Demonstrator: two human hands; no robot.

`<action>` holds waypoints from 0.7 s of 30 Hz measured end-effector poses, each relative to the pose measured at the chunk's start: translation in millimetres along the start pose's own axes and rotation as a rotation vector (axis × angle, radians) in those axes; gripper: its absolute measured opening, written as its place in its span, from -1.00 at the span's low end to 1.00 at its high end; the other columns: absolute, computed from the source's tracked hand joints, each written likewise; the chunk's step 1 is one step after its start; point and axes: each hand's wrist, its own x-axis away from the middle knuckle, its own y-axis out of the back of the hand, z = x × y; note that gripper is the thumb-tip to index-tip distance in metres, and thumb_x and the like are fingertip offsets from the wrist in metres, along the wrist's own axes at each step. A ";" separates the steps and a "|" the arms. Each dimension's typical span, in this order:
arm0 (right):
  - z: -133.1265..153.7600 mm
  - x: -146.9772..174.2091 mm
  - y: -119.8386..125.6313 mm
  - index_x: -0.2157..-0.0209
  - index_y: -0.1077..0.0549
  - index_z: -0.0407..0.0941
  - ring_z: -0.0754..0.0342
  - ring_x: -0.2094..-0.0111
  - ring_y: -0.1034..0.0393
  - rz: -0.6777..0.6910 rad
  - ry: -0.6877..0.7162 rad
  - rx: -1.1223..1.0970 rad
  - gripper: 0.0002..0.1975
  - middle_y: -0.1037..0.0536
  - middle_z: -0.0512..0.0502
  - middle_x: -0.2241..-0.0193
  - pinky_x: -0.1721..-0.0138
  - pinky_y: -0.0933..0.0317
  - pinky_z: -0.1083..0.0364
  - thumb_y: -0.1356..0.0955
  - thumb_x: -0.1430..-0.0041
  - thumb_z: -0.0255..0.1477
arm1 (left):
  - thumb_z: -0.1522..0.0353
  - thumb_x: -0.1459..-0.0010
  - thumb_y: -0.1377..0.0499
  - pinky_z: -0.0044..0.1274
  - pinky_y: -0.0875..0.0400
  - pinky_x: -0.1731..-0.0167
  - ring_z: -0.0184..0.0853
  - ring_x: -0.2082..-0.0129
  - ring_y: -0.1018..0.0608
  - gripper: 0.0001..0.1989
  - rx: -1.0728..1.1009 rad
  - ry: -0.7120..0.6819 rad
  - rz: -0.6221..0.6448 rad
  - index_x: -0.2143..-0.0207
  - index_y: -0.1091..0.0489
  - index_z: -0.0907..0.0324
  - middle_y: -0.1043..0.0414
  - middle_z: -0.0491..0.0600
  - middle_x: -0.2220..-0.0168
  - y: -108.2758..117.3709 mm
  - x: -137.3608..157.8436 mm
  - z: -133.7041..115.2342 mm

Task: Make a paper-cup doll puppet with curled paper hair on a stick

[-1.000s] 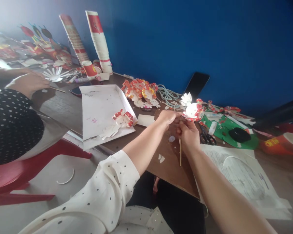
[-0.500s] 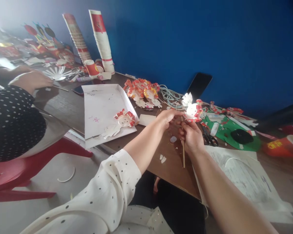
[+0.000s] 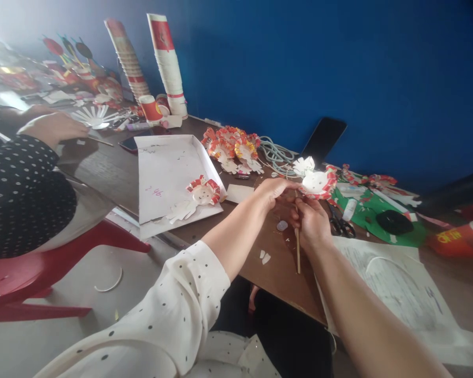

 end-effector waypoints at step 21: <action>2.8 -0.8 3.4 0.40 -0.39 -0.13 0.33 0.67 -0.04 0.044 -0.057 -0.015 -0.73 -0.47 0.01 0.44 0.76 0.20 0.28 -0.47 0.19 -0.40 | 0.32 0.14 -0.44 -0.53 -0.22 0.54 -0.44 0.63 -0.32 -0.72 -0.096 0.001 0.065 0.56 -0.39 0.23 -0.27 -0.10 0.65 1.8 5.5 -2.2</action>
